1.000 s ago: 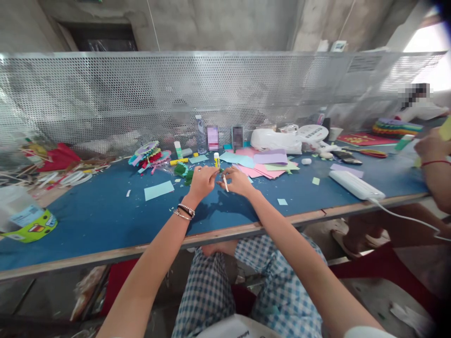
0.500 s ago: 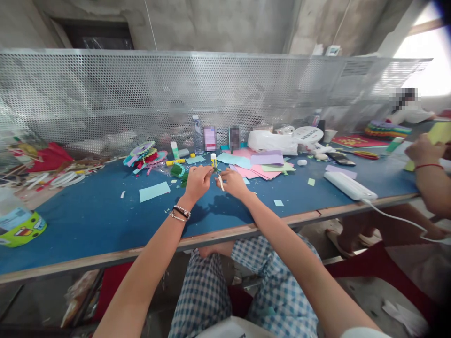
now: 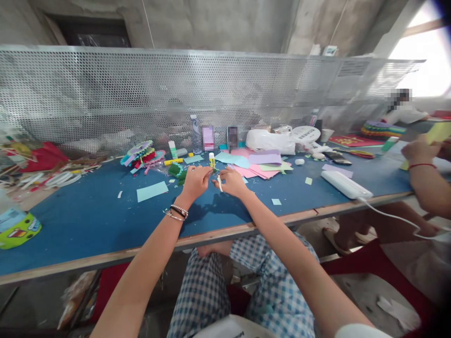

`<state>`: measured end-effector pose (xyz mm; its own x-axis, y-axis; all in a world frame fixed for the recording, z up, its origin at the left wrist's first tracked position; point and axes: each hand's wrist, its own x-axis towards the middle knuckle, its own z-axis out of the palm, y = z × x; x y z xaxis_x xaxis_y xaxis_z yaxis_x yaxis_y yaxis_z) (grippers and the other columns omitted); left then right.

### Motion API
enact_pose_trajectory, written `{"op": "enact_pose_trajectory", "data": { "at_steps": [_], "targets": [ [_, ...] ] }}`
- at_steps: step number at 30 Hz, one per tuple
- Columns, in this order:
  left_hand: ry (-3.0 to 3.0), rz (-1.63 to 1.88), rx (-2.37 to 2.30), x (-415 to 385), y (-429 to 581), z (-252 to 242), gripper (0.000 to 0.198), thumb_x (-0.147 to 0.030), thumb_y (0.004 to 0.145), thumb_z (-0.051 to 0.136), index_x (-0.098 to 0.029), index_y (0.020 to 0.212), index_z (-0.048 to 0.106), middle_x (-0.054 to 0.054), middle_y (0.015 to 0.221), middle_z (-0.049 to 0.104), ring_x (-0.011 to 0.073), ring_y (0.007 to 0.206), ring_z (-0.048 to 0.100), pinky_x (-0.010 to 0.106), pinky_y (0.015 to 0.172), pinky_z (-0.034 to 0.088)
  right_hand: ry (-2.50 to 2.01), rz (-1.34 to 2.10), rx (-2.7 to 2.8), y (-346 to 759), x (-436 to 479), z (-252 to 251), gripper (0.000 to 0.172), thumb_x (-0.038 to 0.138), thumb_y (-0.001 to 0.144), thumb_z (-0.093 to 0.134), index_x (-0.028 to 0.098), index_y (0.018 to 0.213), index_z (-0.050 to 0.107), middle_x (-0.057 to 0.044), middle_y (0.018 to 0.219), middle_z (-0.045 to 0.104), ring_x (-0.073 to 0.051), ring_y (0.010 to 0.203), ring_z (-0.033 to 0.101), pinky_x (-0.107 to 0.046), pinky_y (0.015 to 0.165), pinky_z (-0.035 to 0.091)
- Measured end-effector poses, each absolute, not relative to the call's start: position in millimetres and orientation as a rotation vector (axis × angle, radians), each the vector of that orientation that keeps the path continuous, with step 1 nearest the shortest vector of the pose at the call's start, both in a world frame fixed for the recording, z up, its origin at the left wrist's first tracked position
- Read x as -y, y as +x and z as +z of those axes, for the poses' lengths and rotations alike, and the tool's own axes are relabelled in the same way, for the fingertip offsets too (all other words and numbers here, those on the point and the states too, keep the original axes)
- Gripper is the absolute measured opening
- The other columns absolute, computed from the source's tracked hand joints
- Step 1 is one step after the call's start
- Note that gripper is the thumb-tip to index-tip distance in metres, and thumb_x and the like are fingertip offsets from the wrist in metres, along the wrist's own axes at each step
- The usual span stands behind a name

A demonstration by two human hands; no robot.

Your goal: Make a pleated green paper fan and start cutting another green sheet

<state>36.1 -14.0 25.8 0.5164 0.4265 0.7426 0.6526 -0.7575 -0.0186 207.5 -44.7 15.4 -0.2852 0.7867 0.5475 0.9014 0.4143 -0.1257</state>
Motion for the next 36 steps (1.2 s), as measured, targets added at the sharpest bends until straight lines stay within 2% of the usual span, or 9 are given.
{"op": "enact_pose_trajectory", "data": {
  "at_steps": [10,20,24,27,29,30,33,36],
  "targets": [
    [-2.446,-1.137,0.982,10.7,37.6,23.4,0.031,-0.028,0.095,0.033,-0.019,0.091,0.062,0.005,0.072,0.063,0.0191,0.069,0.055,0.033,0.074,0.033,-1.462,-0.309,2.141,203.5,42.8,16.4,0.04,0.039,0.089,0.048,0.016,0.067,0.071,-0.008,0.074,0.068,-0.019,0.079,0.053,-0.029,0.067,0.035],
    [-2.403,-1.186,0.983,9.5,35.6,25.4,0.033,-0.031,0.095,0.032,-0.021,0.094,0.063,0.006,0.079,0.067,0.0203,0.074,0.057,0.035,0.074,0.033,-1.442,-0.324,2.027,211.1,38.0,17.5,0.043,0.04,0.091,0.047,0.018,0.06,0.068,-0.007,0.069,0.065,-0.017,0.071,0.051,-0.029,0.068,0.036],
    [-2.384,-1.229,1.005,12.3,35.2,26.3,0.033,-0.032,0.096,0.031,-0.02,0.095,0.062,0.006,0.079,0.066,0.0206,0.076,0.058,0.034,0.076,0.033,-1.452,-0.294,1.84,215.4,41.2,22.4,0.044,0.04,0.092,0.043,0.019,0.061,0.066,-0.008,0.079,0.064,-0.019,0.078,0.049,-0.03,0.074,0.039],
    [-2.412,-1.24,0.997,14.8,36.7,26.1,0.029,-0.03,0.096,0.032,-0.02,0.097,0.06,0.004,0.078,0.067,0.0199,0.077,0.058,0.035,0.08,0.033,-1.501,-0.263,1.75,217.4,39.6,19.2,0.035,0.039,0.091,0.044,0.018,0.075,0.067,-0.01,0.096,0.06,-0.022,0.089,0.047,-0.032,0.082,0.039],
    [-2.408,-1.279,0.991,15.4,38.2,25.2,0.026,-0.027,0.095,0.034,-0.02,0.1,0.059,0.003,0.079,0.068,0.0192,0.079,0.059,0.036,0.086,0.032,-1.571,-0.236,1.681,218.6,36.4,13.8,0.027,0.038,0.088,0.049,0.016,0.092,0.064,-0.013,0.109,0.054,-0.025,0.098,0.045,-0.036,0.086,0.039],
    [-2.395,-1.309,0.993,15.3,38.9,24.6,0.025,-0.025,0.095,0.035,-0.02,0.101,0.059,0.003,0.081,0.068,0.019,0.082,0.059,0.037,0.089,0.032,-1.618,-0.207,1.638,219.2,34.6,10.7,0.029,0.038,0.085,0.054,0.015,0.101,0.061,-0.015,0.115,0.05,-0.027,0.102,0.044,-0.039,0.087,0.038],
    [-2.348,-1.38,1.017,14.8,40.3,23.3,0.024,-0.021,0.094,0.037,-0.02,0.106,0.058,0.004,0.09,0.069,0.0198,0.092,0.059,0.039,0.096,0.03,-1.768,-0.055,1.502,220.2,30.0,3.5,0.055,0.03,0.073,0.064,0.015,0.122,0.046,-0.018,0.13,0.036,-0.034,0.114,0.036,-0.047,0.088,0.038],
    [-2.336,-1.39,1.036,15.5,40.6,23.4,0.027,-0.016,0.092,0.037,-0.021,0.108,0.058,0.006,0.1,0.068,0.0206,0.101,0.057,0.04,0.098,0.031,-1.888,0.114,1.41,221.3,26.9,3.1,0.076,0.022,0.064,0.066,0.019,0.132,0.032,-0.018,0.143,0.022,-0.037,0.126,0.026,-0.054,0.093,0.034]
  ]
}}
